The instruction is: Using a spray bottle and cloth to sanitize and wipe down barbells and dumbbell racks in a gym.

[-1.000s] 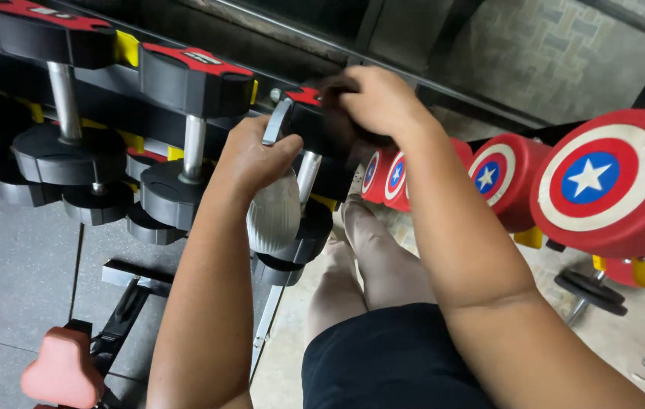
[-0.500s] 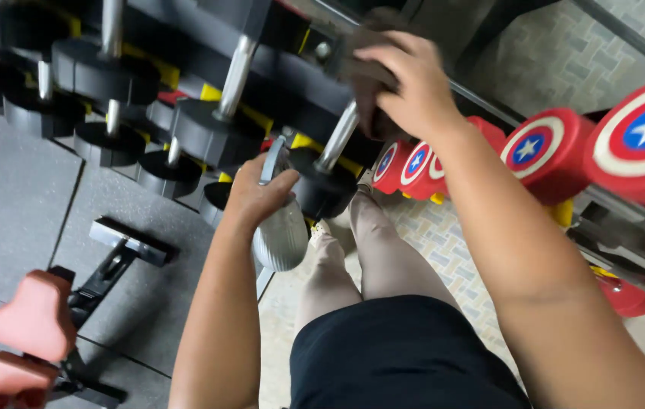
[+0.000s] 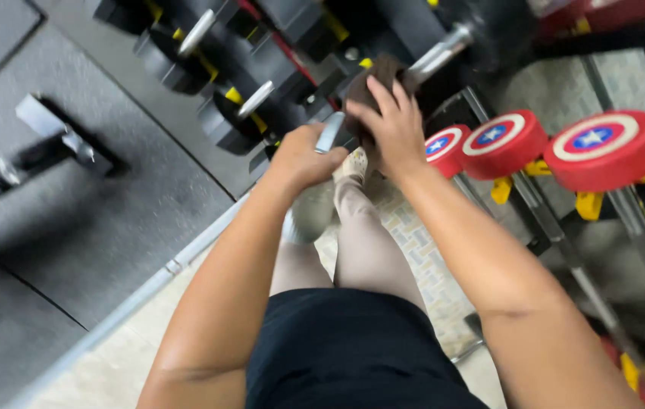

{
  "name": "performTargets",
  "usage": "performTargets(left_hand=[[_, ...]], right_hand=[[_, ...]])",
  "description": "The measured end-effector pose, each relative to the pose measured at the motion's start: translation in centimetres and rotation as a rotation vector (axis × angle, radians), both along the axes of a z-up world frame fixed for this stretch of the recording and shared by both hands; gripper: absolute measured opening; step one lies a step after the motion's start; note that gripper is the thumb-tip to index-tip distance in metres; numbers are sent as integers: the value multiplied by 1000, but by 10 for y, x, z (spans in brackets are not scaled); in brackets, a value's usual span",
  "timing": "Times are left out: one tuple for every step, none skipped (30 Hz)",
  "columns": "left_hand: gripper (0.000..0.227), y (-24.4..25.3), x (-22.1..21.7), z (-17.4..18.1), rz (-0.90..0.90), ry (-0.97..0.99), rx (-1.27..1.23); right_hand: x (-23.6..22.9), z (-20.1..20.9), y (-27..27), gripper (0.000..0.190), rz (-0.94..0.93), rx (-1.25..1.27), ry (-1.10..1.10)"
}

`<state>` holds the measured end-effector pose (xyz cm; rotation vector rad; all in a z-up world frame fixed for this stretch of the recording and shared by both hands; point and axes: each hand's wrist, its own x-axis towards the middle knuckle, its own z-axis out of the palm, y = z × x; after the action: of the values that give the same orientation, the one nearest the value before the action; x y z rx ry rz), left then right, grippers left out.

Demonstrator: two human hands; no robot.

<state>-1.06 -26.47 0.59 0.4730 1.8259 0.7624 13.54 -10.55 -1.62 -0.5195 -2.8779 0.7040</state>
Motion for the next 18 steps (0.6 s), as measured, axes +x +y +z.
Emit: performTargets(left_hand=[[48, -2, 3, 1, 26, -4, 19], [48, -6, 7, -1, 59, -7, 14], [48, -10, 12, -1, 52, -7, 3], [48, -12, 18, -2, 45, -7, -8], [48, -15, 23, -6, 74, -7, -14], [46, -17, 29, -9, 67, 0, -22], [44, -18, 34, -12, 57, 7, -30], [44, -20, 35, -9, 83, 6, -36], [44, -22, 39, -5, 119, 25, -8], [43, -23, 44, -2, 154, 45, 19], [43, -22, 46, 0, 175, 37, 22], [43, -20, 49, 3, 218, 9, 4], [44, -17, 49, 6, 267, -8, -14], [44, -13, 55, 2, 292, -5, -12], [42, -11, 62, -1, 318, 22, -9], [41, -8, 70, -4, 344, 48, -6], [41, -3, 74, -7, 359, 61, -2], [43, 2, 79, -10, 400, 68, 12]], right_hand=[[-17, -7, 1, 60, 93, 59, -58], [-35, -17, 8, 60, 126, 55, -61], [-53, -26, 13, 56, 138, 82, -148], [-70, -35, 18, 52, 151, 111, -235], [-84, -34, 20, 52, 181, 109, -232], [-99, -32, 22, 42, 125, 21, -437], [-113, -30, 24, 33, 66, -64, -644], [-113, -30, 21, 33, 92, -61, -645], [-110, -31, 18, 28, 122, 9, -677], [-107, -31, 16, 24, 151, 80, -707], [-82, -26, 15, 24, 170, 91, -714], [-56, -20, 15, 36, 253, 116, -446], [-36, -15, 17, 51, 341, 133, -165], [-15, -6, 18, 51, 366, 138, -160], [7, 4, 17, 62, 387, 79, -170], [31, 13, 17, 74, 409, 19, -181], [43, 3, 26, 74, 423, 25, -169], [55, -7, 35, 70, 483, 41, -137]])
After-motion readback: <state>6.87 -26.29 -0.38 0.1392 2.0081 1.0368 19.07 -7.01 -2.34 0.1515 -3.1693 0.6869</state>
